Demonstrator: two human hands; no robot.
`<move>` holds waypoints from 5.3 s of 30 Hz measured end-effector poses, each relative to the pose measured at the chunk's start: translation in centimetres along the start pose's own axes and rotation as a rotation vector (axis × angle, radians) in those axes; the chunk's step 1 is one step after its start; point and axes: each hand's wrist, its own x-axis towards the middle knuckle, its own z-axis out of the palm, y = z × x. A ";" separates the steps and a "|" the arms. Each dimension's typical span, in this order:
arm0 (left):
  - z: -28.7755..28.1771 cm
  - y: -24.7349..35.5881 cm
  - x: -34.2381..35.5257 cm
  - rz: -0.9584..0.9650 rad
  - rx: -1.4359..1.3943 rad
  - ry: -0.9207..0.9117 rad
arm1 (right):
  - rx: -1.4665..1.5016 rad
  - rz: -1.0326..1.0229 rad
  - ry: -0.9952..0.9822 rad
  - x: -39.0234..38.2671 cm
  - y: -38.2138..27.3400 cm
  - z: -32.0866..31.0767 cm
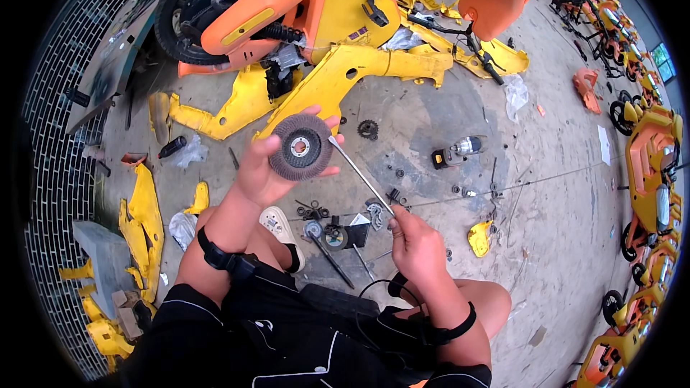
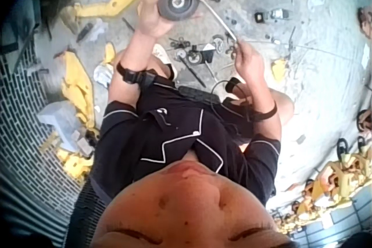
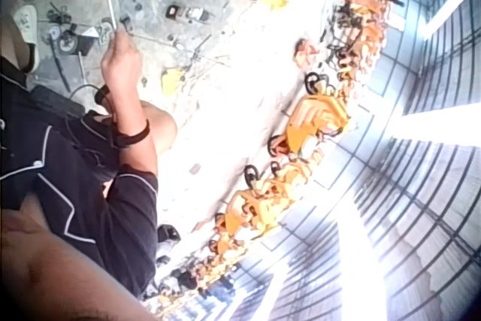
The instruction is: The person uses a screwdriver to pry and remove a circular metal part from a motorcycle assembly while sitting on the floor of a repair bay surrounded by plastic body panels.
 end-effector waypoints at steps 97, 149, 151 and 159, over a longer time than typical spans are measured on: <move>-2.9 -3.6 0.0 0.076 0.579 0.411 | -0.421 -0.063 0.030 -0.4 0.0 0.1; -2.5 -3.6 0.0 -0.014 0.582 0.441 | 0.320 0.198 -0.256 0.3 0.8 1.2; -2.5 -3.6 0.3 0.024 0.558 0.456 | 0.508 0.340 -0.285 0.8 0.1 0.5; -2.9 -3.1 0.5 -0.136 0.115 0.403 | 0.180 0.431 -0.075 2.2 2.7 -1.7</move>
